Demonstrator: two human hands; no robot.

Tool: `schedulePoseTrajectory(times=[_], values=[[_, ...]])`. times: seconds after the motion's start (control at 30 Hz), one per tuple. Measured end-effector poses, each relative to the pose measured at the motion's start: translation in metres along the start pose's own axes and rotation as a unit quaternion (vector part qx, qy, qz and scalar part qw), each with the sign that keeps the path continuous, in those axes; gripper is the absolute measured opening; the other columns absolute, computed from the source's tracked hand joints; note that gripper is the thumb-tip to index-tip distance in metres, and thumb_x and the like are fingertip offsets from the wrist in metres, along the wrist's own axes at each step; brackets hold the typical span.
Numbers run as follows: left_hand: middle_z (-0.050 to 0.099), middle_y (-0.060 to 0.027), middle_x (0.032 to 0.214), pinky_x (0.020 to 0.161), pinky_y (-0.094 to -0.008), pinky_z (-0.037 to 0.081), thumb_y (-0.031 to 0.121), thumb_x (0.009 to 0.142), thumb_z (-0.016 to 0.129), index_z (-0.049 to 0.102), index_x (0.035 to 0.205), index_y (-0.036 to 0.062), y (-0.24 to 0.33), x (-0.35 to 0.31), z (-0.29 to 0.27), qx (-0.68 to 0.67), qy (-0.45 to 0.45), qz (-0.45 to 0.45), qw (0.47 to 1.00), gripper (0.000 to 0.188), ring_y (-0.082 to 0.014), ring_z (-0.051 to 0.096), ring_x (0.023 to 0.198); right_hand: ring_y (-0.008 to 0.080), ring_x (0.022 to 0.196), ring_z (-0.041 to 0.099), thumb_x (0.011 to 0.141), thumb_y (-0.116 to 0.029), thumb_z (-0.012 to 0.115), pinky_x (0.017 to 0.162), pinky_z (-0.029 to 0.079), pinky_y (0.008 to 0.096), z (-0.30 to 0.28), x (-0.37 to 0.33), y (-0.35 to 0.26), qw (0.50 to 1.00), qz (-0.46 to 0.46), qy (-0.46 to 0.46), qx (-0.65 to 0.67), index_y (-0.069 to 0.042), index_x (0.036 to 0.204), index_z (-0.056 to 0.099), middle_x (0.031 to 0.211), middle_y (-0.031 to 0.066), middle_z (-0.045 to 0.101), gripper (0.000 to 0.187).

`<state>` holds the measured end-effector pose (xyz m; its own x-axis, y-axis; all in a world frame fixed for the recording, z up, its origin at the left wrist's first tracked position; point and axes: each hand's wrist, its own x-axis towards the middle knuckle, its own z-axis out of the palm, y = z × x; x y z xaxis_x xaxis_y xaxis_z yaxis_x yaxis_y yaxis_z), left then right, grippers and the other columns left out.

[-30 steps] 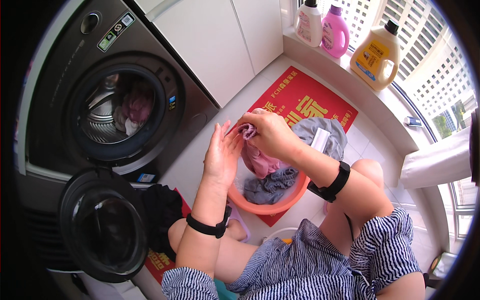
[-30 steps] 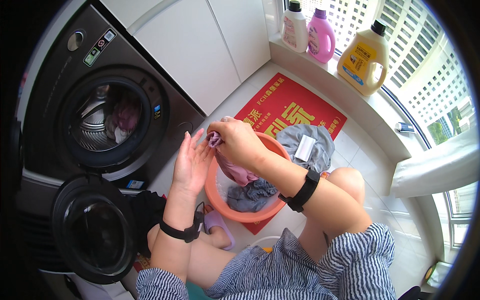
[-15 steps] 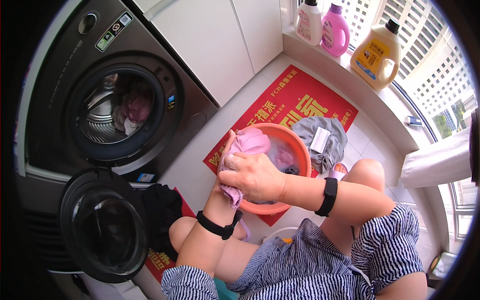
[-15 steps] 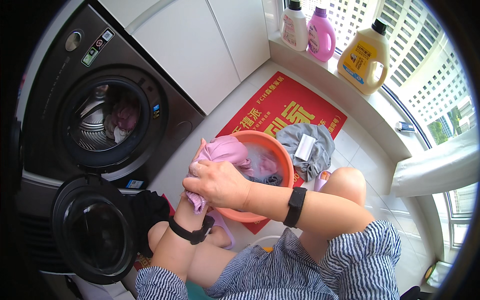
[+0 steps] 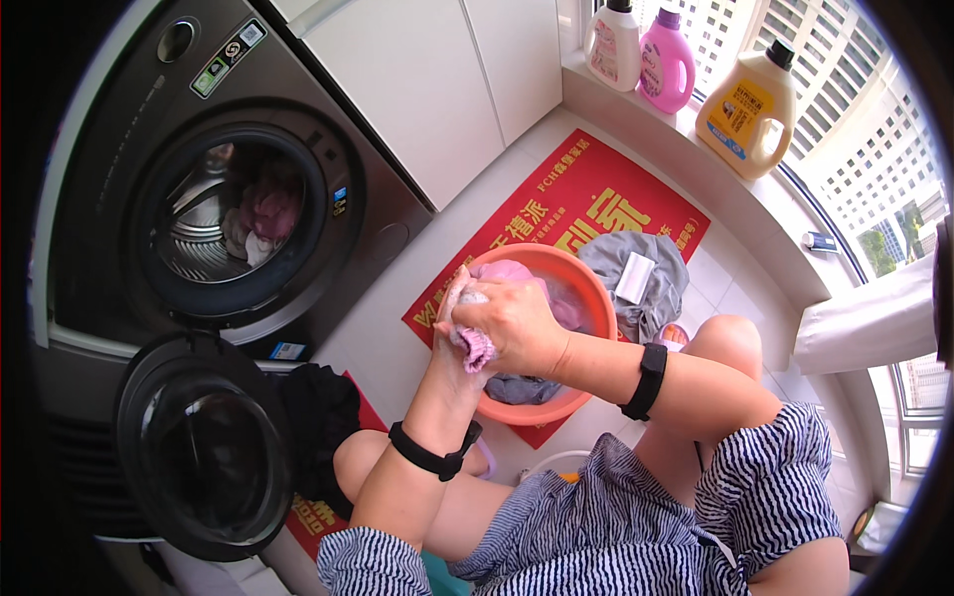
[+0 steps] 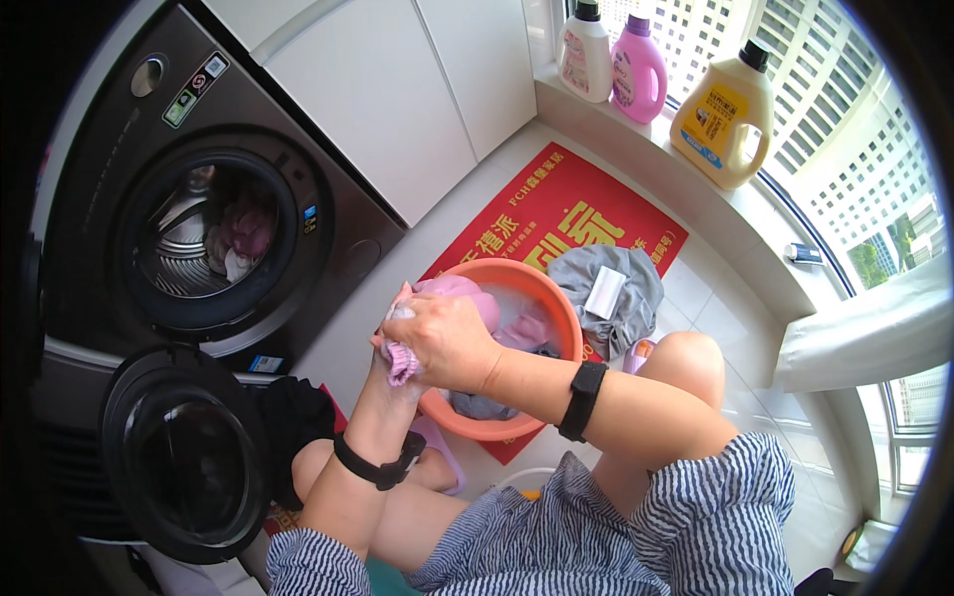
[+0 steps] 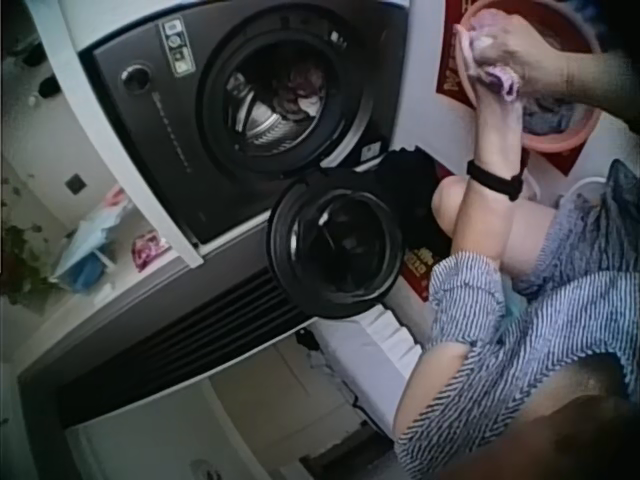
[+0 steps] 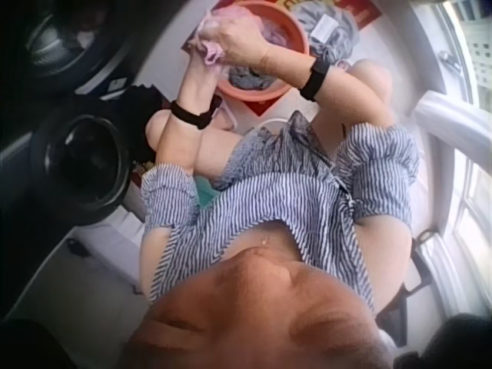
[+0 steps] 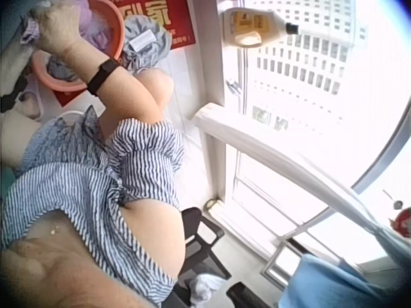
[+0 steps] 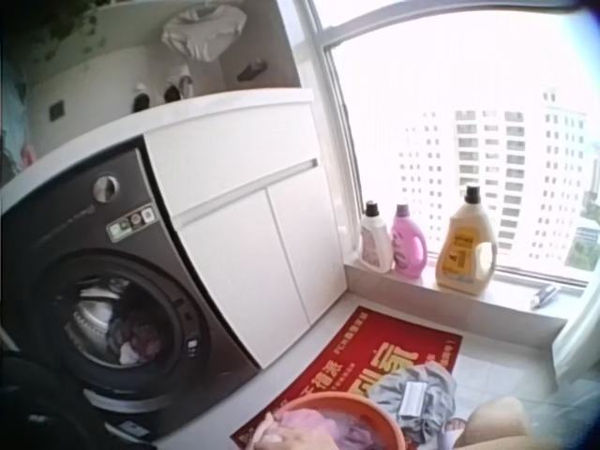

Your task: Washing pink undergarments by hand in a pink basin with soap.

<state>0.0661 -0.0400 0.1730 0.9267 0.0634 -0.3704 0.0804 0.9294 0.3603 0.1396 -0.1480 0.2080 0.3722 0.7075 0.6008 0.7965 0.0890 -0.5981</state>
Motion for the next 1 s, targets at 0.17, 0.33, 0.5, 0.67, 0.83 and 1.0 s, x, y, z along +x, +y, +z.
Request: schedulePoseTrajectory(times=[0.17, 0.33, 0.5, 0.67, 0.83, 1.0], values=[[0.064, -0.0098, 0.112, 0.092, -0.0405, 0.052, 0.045, 0.101, 0.042, 0.058, 0.113, 0.0103, -0.004, 0.005, 0.032, -0.016, 0.128, 0.038, 0.991, 0.040, -0.0231, 0.063, 0.106, 0.0290, 0.073, 0.064, 0.080, -0.030, 0.071, 0.059, 0.050, 0.0415, -0.007, 0.010, 0.017, 0.990, 0.108, 0.013, -0.085, -0.012, 0.075, 0.067, 0.071, 0.0094, 0.060, 0.019], [0.065, -0.0094, 0.108, 0.090, -0.0393, 0.052, 0.045, 0.102, 0.041, 0.058, 0.115, 0.0114, 0.000, 0.001, -0.013, 0.038, -0.034, 0.029, 0.998, 0.040, -0.0222, 0.063, 0.104, 0.0260, 0.075, 0.065, 0.081, -0.035, 0.071, 0.060, 0.051, 0.0394, -0.003, -0.006, -0.036, 0.998, -0.020, -0.060, 0.016, -0.012, 0.083, 0.071, 0.071, 0.0084, 0.061, 0.023], [0.063, -0.0081, 0.115, 0.092, -0.0399, 0.051, 0.043, 0.103, 0.041, 0.054, 0.120, 0.0114, -0.009, -0.001, 0.044, -0.040, 0.085, 0.013, 0.995, 0.038, -0.0198, 0.060, 0.109, 0.0327, 0.068, 0.062, 0.084, -0.031, 0.071, 0.060, 0.049, 0.0409, -0.013, 0.013, 0.019, 0.992, 0.102, -0.004, -0.067, -0.007, 0.072, 0.064, 0.071, 0.0110, 0.061, 0.027], [0.064, -0.0040, 0.112, 0.093, -0.0377, 0.051, 0.038, 0.102, 0.044, 0.052, 0.126, 0.0112, -0.005, 0.000, 0.056, 0.182, 0.153, 0.085, 0.968, 0.037, -0.0190, 0.062, 0.105, 0.0329, 0.066, 0.065, 0.090, -0.040, 0.067, 0.063, 0.050, 0.0402, -0.035, 0.030, 0.023, 0.932, 0.333, -0.046, 0.138, 0.000, 0.080, 0.066, 0.071, 0.0173, 0.067, 0.042], [0.062, -0.0056, 0.119, 0.091, -0.0339, 0.049, 0.025, 0.102, 0.045, 0.048, 0.132, 0.0071, 0.010, 0.001, 0.049, 0.537, 0.163, -0.061, 0.825, 0.035, -0.0160, 0.060, 0.110, 0.0128, 0.066, 0.063, 0.093, -0.034, 0.065, 0.065, 0.052, 0.0288, -0.058, 0.048, 0.028, 0.845, 0.383, 0.000, 0.372, 0.002, 0.081, 0.066, 0.072, 0.0068, 0.067, 0.039], [0.058, -0.0101, 0.128, 0.093, -0.0315, 0.048, 0.015, 0.096, 0.058, 0.047, 0.132, 0.0013, 0.007, 0.000, 0.028, 0.921, 0.086, 0.173, 0.338, 0.040, -0.0200, 0.058, 0.114, 0.0120, 0.075, 0.063, 0.091, -0.032, 0.068, 0.072, 0.052, 0.0286, -0.067, 0.051, 0.024, 0.845, 0.377, -0.042, 0.377, 0.002, 0.090, 0.067, 0.080, 0.0062, 0.069, 0.034]])
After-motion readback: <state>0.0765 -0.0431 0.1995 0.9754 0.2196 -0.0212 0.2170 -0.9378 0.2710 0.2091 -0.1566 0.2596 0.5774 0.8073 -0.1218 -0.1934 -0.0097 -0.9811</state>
